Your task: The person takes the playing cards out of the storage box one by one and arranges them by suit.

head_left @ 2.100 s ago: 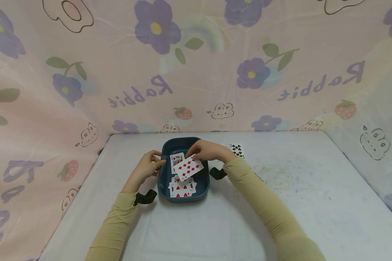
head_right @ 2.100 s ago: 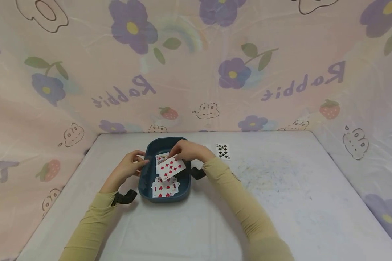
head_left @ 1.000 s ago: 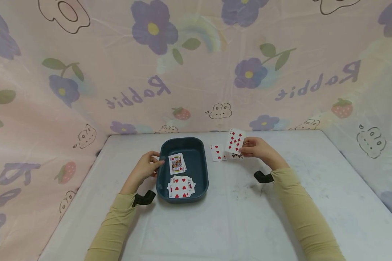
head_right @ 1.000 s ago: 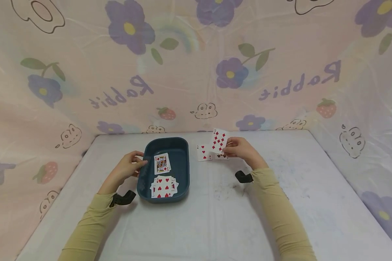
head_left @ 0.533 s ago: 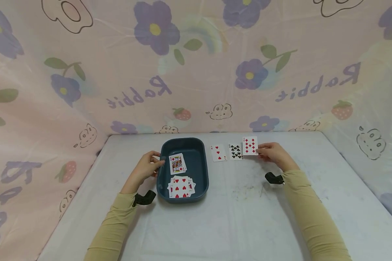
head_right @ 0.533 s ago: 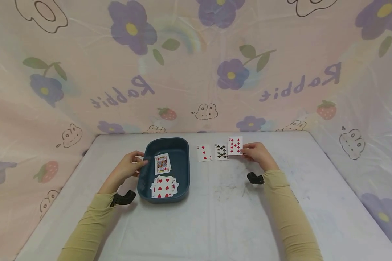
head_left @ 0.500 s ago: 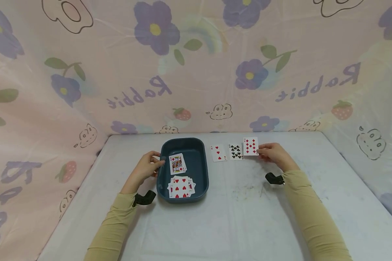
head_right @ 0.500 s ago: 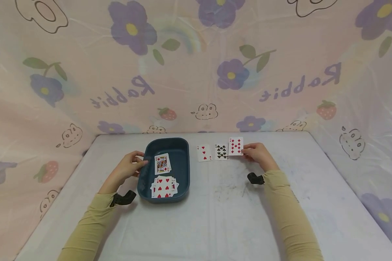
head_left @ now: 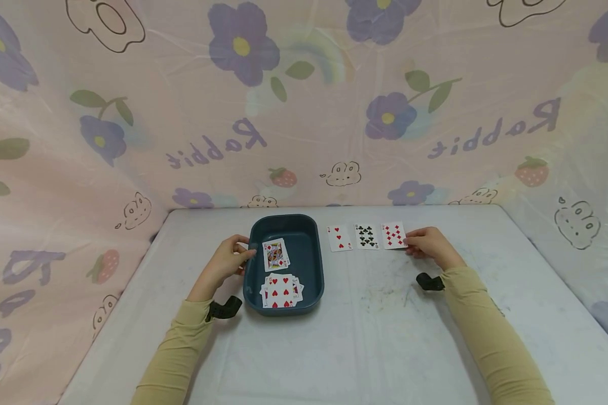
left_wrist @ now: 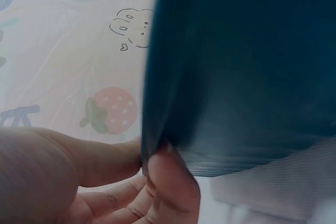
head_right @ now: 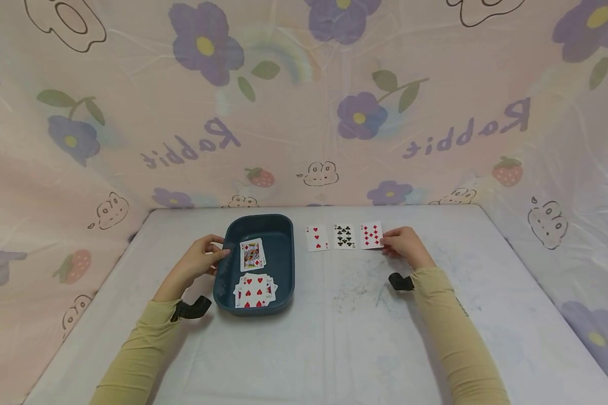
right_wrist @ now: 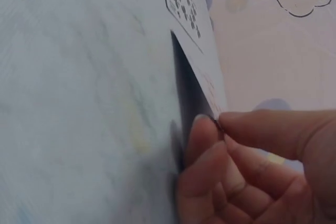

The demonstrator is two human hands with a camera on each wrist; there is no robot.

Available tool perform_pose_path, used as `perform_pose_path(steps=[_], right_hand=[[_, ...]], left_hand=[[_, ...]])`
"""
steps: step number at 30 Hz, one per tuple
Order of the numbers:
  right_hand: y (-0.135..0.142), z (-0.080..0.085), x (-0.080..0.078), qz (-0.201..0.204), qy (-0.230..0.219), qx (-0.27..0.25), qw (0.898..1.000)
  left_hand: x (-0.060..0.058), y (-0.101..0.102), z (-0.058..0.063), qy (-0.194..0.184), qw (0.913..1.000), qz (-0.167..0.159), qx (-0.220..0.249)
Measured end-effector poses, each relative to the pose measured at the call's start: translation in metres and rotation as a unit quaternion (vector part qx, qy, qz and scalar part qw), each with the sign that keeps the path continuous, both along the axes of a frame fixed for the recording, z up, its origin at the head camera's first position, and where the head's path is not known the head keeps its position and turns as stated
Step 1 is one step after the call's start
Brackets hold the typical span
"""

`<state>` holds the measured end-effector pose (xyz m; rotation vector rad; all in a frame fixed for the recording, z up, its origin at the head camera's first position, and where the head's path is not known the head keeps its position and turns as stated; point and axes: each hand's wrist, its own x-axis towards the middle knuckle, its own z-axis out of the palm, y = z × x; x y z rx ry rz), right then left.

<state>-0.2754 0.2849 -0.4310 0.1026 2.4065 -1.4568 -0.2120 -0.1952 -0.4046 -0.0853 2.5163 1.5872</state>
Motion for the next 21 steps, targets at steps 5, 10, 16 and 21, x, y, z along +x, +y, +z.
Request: perform_pose_path(steps=[5,10,16,21], right_hand=[[0.0010,-0.0009,0.0003,-0.007,0.003,-0.004,1.000],[-0.0007,-0.0003,0.0021,-0.028,0.002,-0.029,0.999],[-0.0017,0.0007,0.0049,-0.047,-0.003,-0.067,0.997],[-0.0017,0.0011,0.0052,-0.060,-0.007,-0.084,0.995]], left_hand=[[-0.0012,-0.0001,-0.0006,0.001,1.0000,0.002,-0.004],[-0.0020,-0.0004,-0.0016,0.001,1.0000,0.001,-0.004],[-0.0015,-0.0012,-0.0035,0.001,1.0000,0.002,-0.007],[-0.0004,-0.0013,-0.0032,0.002,1.0000,0.003,-0.006]])
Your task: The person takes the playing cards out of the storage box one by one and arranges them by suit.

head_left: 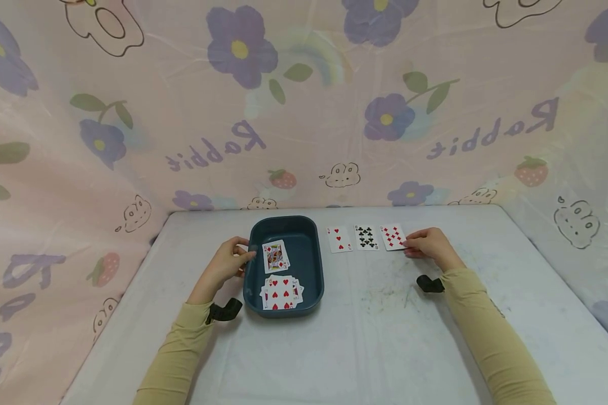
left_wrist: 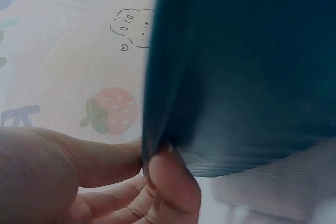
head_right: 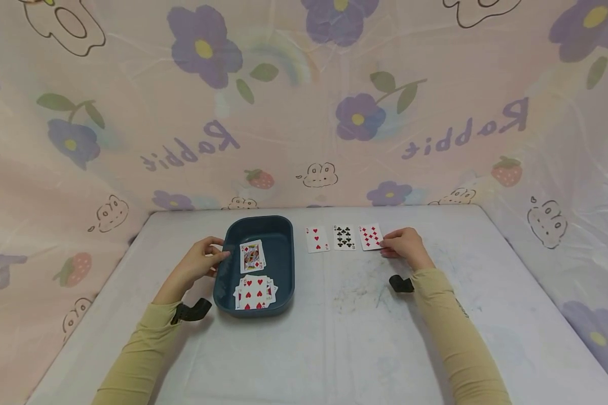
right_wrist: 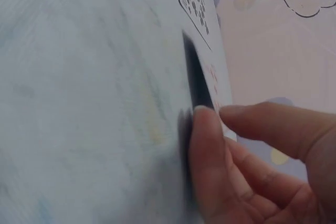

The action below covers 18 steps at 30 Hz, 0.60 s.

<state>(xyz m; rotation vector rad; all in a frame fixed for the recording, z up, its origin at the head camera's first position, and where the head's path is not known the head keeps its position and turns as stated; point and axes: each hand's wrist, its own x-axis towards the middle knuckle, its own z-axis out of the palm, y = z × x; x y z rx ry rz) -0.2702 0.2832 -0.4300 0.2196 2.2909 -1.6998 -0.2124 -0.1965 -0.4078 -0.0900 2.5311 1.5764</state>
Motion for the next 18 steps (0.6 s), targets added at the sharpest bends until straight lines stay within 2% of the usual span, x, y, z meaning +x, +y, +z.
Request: perform_pose_path(steps=[4,18], right_hand=[[-0.0008,0.0000,0.0012,-0.008,-0.004,0.013,1.000],[-0.0023,-0.0017,0.0043,-0.014,0.007,-0.002,1.000]], left_hand=[[0.0005,0.0003,0.0003,0.005,1.0000,-0.003,-0.002],[0.0005,-0.0001,0.0008,0.005,1.0000,-0.005,0.000]])
